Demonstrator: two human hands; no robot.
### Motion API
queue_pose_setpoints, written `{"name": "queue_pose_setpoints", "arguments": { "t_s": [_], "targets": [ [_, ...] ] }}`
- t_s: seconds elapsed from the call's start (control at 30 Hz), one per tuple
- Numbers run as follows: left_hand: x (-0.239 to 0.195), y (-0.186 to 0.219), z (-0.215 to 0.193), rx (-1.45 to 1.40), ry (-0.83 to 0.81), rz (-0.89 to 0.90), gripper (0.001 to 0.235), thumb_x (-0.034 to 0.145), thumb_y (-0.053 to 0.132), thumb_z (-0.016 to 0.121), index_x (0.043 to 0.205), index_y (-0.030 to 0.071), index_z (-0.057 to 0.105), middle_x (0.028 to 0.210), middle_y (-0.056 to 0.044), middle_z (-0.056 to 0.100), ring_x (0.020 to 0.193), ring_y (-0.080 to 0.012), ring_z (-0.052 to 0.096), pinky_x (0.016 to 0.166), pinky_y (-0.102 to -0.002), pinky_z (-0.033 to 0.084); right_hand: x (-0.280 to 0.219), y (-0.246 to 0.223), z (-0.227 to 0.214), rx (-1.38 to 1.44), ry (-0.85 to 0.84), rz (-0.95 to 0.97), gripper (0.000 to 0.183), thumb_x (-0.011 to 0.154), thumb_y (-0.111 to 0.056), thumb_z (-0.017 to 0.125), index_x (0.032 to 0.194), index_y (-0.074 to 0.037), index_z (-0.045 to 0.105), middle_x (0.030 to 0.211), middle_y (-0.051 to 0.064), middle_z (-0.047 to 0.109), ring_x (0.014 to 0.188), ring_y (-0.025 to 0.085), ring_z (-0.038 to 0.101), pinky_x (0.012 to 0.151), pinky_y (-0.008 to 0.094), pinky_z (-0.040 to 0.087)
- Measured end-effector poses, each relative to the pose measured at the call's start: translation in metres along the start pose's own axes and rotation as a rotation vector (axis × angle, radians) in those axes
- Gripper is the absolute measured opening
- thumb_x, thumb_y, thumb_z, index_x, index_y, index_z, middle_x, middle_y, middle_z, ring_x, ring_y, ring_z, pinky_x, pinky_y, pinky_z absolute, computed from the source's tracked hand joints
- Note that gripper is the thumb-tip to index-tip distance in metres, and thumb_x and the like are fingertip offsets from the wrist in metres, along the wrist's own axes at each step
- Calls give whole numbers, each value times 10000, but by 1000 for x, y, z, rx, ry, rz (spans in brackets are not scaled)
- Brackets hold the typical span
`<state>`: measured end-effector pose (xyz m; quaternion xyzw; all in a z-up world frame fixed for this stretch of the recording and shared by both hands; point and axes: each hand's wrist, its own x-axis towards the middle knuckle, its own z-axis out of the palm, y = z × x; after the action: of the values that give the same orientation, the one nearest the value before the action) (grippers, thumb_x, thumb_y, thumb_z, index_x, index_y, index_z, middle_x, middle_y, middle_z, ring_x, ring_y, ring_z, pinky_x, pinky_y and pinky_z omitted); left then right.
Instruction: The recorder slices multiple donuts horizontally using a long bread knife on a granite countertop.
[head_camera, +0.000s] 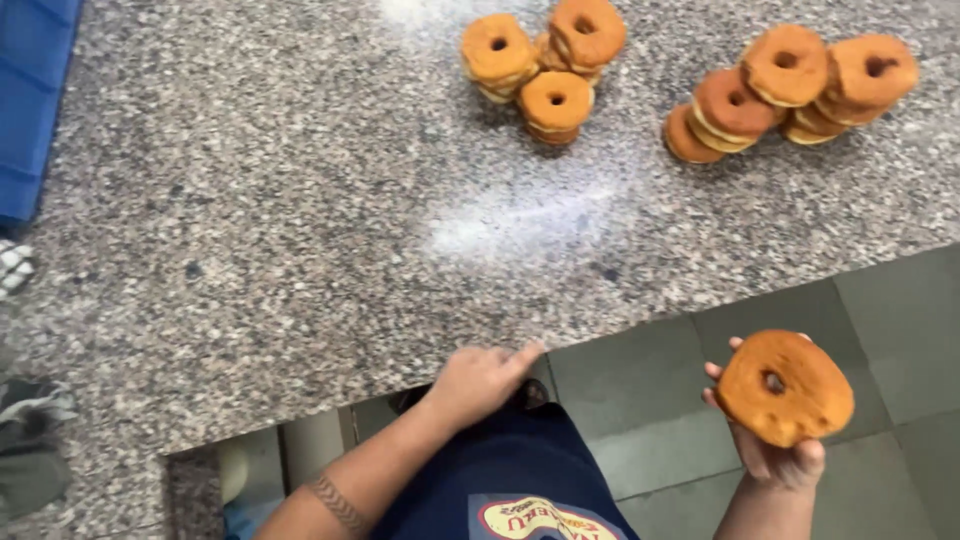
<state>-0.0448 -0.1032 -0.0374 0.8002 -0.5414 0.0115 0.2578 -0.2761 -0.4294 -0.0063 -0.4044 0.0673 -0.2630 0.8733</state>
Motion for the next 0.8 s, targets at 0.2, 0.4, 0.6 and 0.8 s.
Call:
{"name": "queue_pose_setpoints", "arguments": {
  "t_s": [0.2, 0.4, 0.6, 0.8],
  "targets": [
    [-74, -75, -57, -9, 82, -250, 411, 939, 288, 674, 1301, 98, 634, 818, -114, 731, 656, -317, 697, 585, -453, 531, 48, 85, 86, -112, 39, 199, 1165, 728, -474, 902, 1652, -69, 319, 1499, 248, 455, 1285, 496, 557, 942, 561, 540],
    [-145, -108, -77, -268, 282, -515, 335, 947, 258, 708, 1232, 84, 690, 919, -158, 760, 774, -358, 731, 664, -431, 566, 130, 174, 178, -1329, 68, 301, 1063, 757, -543, 801, 1579, -85, 306, 1453, 218, 494, 1308, 379, 530, 1050, 481, 468],
    [-182, -109, -106, -410, 182, -948, 360, 906, 268, 686, 1235, 123, 694, 730, -126, 763, 649, -286, 781, 618, -397, 585, 168, 176, 224, -2044, -188, 470, 736, 886, -611, 673, 1489, -236, 481, 1493, 160, 533, 1302, 372, 579, 1063, 478, 505],
    [-162, -80, -89, -387, 371, -1031, 299, 946, 233, 671, 1226, 133, 704, 720, -92, 736, 599, -211, 730, 575, -337, 556, 217, 172, 180, -1843, -1013, -123, 916, 583, -458, 824, 1416, -204, 538, 1500, 163, 477, 1336, 392, 489, 1053, 473, 465]
  ]
}}
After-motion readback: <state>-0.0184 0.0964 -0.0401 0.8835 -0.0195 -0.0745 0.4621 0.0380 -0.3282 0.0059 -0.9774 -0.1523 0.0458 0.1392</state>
